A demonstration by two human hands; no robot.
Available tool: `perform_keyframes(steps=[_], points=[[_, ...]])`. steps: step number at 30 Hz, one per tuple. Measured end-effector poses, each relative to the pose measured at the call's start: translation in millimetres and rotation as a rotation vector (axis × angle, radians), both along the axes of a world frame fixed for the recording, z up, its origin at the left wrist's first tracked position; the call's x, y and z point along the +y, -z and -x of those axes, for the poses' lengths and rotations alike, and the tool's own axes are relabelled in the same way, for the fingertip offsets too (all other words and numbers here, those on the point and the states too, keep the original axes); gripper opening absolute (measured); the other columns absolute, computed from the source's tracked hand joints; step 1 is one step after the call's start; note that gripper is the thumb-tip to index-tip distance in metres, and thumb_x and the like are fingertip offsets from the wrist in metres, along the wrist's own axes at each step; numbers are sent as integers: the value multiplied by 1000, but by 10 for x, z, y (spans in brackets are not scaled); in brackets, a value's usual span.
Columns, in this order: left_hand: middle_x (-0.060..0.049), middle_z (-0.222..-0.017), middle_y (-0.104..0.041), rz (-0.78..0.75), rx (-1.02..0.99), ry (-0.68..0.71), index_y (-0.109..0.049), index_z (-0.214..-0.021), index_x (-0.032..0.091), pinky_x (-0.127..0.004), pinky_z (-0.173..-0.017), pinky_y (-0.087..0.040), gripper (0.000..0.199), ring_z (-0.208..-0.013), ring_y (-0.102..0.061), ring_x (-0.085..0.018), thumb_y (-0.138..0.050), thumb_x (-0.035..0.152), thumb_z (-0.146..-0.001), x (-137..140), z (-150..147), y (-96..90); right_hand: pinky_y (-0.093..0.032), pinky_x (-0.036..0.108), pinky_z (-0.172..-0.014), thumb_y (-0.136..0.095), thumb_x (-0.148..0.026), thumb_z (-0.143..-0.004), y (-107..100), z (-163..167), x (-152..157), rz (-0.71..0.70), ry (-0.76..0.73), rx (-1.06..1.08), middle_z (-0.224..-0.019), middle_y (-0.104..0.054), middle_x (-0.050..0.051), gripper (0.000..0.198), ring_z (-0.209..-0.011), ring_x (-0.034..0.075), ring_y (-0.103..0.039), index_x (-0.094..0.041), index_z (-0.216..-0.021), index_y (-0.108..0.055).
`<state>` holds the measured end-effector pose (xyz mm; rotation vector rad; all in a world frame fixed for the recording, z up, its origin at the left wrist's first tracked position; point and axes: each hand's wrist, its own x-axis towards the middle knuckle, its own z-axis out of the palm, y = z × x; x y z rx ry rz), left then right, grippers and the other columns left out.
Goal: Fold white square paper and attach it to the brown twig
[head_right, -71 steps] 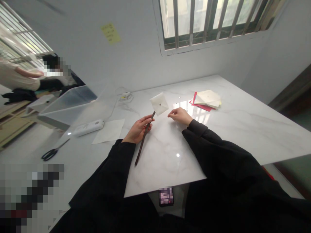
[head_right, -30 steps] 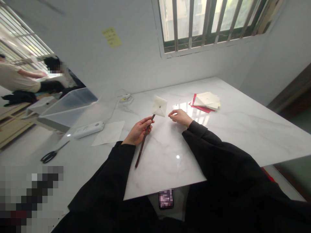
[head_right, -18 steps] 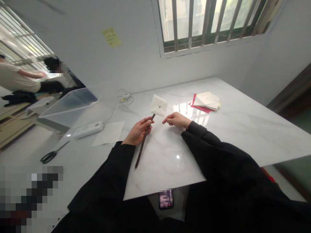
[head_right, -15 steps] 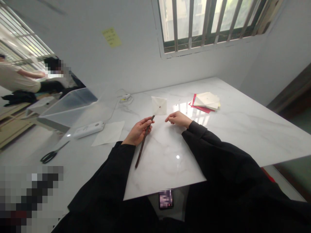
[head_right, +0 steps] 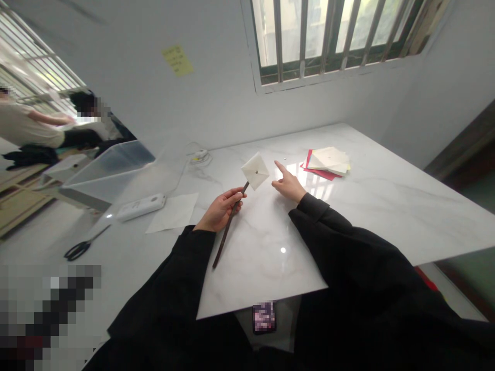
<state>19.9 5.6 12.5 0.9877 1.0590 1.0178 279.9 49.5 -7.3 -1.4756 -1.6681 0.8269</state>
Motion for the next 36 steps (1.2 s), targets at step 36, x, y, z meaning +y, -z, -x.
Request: perform_keyframes(steps=[36], points=[[-7, -105, -76, 10, -6, -14, -78, -113, 18, -19, -65, -49, 57, -73, -62, -8, -99, 36, -63, 5, 1, -6, -31, 22, -53, -59, -20, -90, -72, 49, -34, 237, -205, 43, -59, -56, -2, 29, -52, 9, -43, -12, -102, -84]])
